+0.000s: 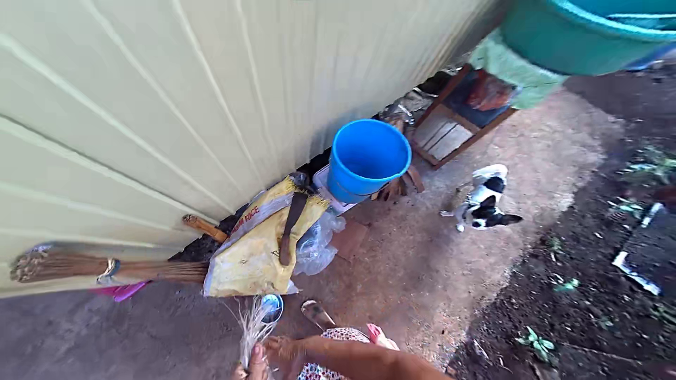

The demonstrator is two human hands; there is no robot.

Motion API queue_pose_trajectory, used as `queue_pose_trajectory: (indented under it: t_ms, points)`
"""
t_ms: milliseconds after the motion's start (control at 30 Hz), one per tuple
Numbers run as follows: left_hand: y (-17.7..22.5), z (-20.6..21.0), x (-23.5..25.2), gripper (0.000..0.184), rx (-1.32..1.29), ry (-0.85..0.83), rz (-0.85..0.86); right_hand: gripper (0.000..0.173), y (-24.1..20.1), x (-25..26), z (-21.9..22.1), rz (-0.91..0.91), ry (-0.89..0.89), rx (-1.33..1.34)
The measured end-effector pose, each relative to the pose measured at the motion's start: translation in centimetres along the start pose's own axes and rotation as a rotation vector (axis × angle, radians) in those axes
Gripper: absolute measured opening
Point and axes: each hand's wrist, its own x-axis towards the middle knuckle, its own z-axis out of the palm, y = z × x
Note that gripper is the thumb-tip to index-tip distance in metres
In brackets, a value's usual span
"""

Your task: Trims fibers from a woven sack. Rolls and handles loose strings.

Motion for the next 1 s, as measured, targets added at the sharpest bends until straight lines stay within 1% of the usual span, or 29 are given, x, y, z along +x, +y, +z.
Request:
queue_pose_trajectory:
  t_ms: [33, 67, 100, 133, 200, 233, 267, 333, 400, 467, 533, 600, 667, 733, 800, 833, 867, 933, 1000]
  points:
    - [1.3, 0.9, -0.7, 0.021, -0.037, -0.062, 0.066, 0.092, 0.0, -0.1, 1.0, -0.034, 0.014, 0.022]
    - [2.5, 1.4, -1.4, 0.021, -0.057, -0.110, 0.126, 0.089, 0.3, -0.6, 1.9, -0.071, 0.065, 0.070]
    - [3.6, 1.8, -1.8, 0.021, -0.070, -0.147, 0.176, 0.083, -0.1, -1.7, 2.4, -0.099, 0.131, 0.131]
    - [4.7, 2.1, -2.0, 0.021, -0.081, -0.170, 0.217, 0.070, -1.0, -3.2, 2.3, -0.093, 0.176, 0.170]
    - [6.5, 2.4, -2.1, 0.023, -0.081, -0.200, 0.266, 0.033, -2.3, -6.4, 2.3, -0.011, 0.292, 0.250]
    - [7.1, 2.6, -2.0, 0.024, -0.072, -0.215, 0.281, 0.022, -1.7, -7.9, 2.6, -0.004, 0.353, 0.314]
    - [7.6, 2.8, -2.0, 0.024, -0.053, -0.232, 0.287, 0.020, -1.3, -9.7, 2.6, 0.005, 0.399, 0.375]
    - [8.1, 3.7, -2.3, 0.025, -0.001, -0.249, 0.290, 0.024, -1.0, -14.4, 2.1, 0.020, 0.501, 0.472]
    - [7.9, 5.5, -2.9, 0.025, 0.067, -0.272, 0.290, 0.025, -0.2, -19.2, 1.6, -0.026, 0.698, 0.535]
    - [7.1, 8.4, -3.5, 0.026, 0.206, -0.316, 0.295, 0.028, 0.3, -23.6, 1.3, -0.029, 0.917, 0.636]
    - [6.1, 12.3, -4.5, 0.032, 0.503, -0.396, 0.354, 0.028, 0.7, -27.1, 1.1, 0.057, 1.158, 0.789]
    - [5.9, 17.7, -6.1, 0.041, 0.829, -0.541, 0.434, 0.028, 1.2, -30.1, 0.6, 0.144, 1.377, 0.951]
    - [6.1, 24.3, -9.2, 0.046, 1.143, -0.672, 0.533, 0.032, 2.1, -33.5, 0.0, 0.175, 1.498, 1.047]
    - [6.0, 31.2, -13.1, 0.044, 1.399, -0.777, 0.612, 0.040, 3.2, -37.1, -0.3, 0.158, 1.528, 1.100]
    - [6.0, 38.3, -16.9, 0.042, 1.517, -0.862, 0.708, 0.047, 4.2, -41.8, -1.4, 0.074, 1.510, 1.230]
    - [5.9, 41.4, -18.8, 0.042, 1.575, -0.920, 0.740, 0.046, 5.0, -44.0, -1.7, 0.025, 1.527, 1.297]
    - [5.8, 44.1, -20.7, 0.042, 1.618, -0.985, 0.762, 0.042, 5.6, -46.2, -1.9, -0.009, 1.584, 1.354]
    - [5.5, 49.4, -23.5, 0.046, 1.630, -1.122, 0.812, 0.031, 7.3, -50.7, -2.7, -0.068, 1.799, 1.453]
    - [5.2, 54.1, -25.4, 0.047, 1.543, -1.279, 0.864, 0.026, 9.6, -55.2, -3.8, -0.109, 2.017, 1.544]
